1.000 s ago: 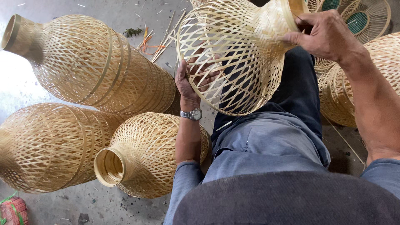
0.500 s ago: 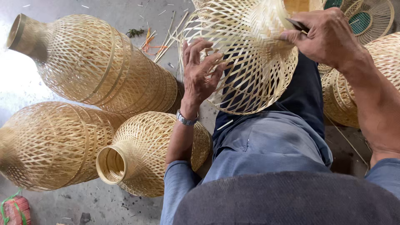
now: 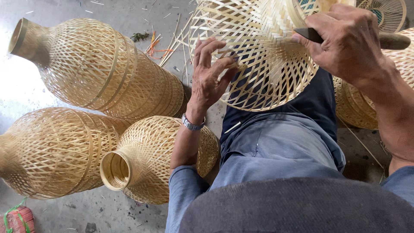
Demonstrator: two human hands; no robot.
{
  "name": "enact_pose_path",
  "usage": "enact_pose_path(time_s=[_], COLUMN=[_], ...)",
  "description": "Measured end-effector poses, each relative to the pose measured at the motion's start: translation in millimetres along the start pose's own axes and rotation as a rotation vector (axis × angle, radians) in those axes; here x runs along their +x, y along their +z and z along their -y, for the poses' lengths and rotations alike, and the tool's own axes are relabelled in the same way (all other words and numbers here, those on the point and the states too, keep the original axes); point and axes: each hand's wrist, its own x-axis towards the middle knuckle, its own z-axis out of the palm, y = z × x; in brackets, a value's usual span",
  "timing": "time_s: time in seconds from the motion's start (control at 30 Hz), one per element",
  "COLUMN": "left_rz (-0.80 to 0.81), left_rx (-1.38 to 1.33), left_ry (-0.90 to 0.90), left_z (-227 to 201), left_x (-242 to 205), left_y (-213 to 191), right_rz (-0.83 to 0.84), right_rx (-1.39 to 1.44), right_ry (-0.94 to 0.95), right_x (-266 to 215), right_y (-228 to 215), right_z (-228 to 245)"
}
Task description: The person trims excess bamboo strips on a woven bamboo trap using a knife while turning the trap by hand.
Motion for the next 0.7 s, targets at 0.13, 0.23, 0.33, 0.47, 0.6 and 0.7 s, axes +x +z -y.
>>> enact_pose_path(time_s=[0.13,0.23,0.33,0.47,0.6,0.7], left_rz=[0.001,-0.010,0.000,-0.021,-0.041,-0.057], left_rx=[0.039,0.084,0.162,0.292,0.300,0.298], left_ry=[-0.021,-0.010,0.009,0.132,0.132,0.077], left_z=[-6.8,-9.4,-6.0,0.4,2.6,-0.6], left_x=[1.8,2.1,0.1,-3.6,-6.5,-4.2], left_y=[0.2,3.8,7.1,15.7,16.0,16.6], right_rz=[-0.022,-0.042,-0.058,-0.077,-0.012,-0.077], right_rx=[-0.047,-0.069,-0.105,-0.029,-0.020,-0.048], right_ry=[0.010,-0.011,-0.017,-0.010,0.049,0.011], right_x=[2.1,1.7,0.3,-0.2,3.2,2.4], right_y=[-11.9,-17.1,-18.1,-17.3,-15.7,-16.2], right_z=[12.9,16.8,16.7,15.8,14.5,16.6])
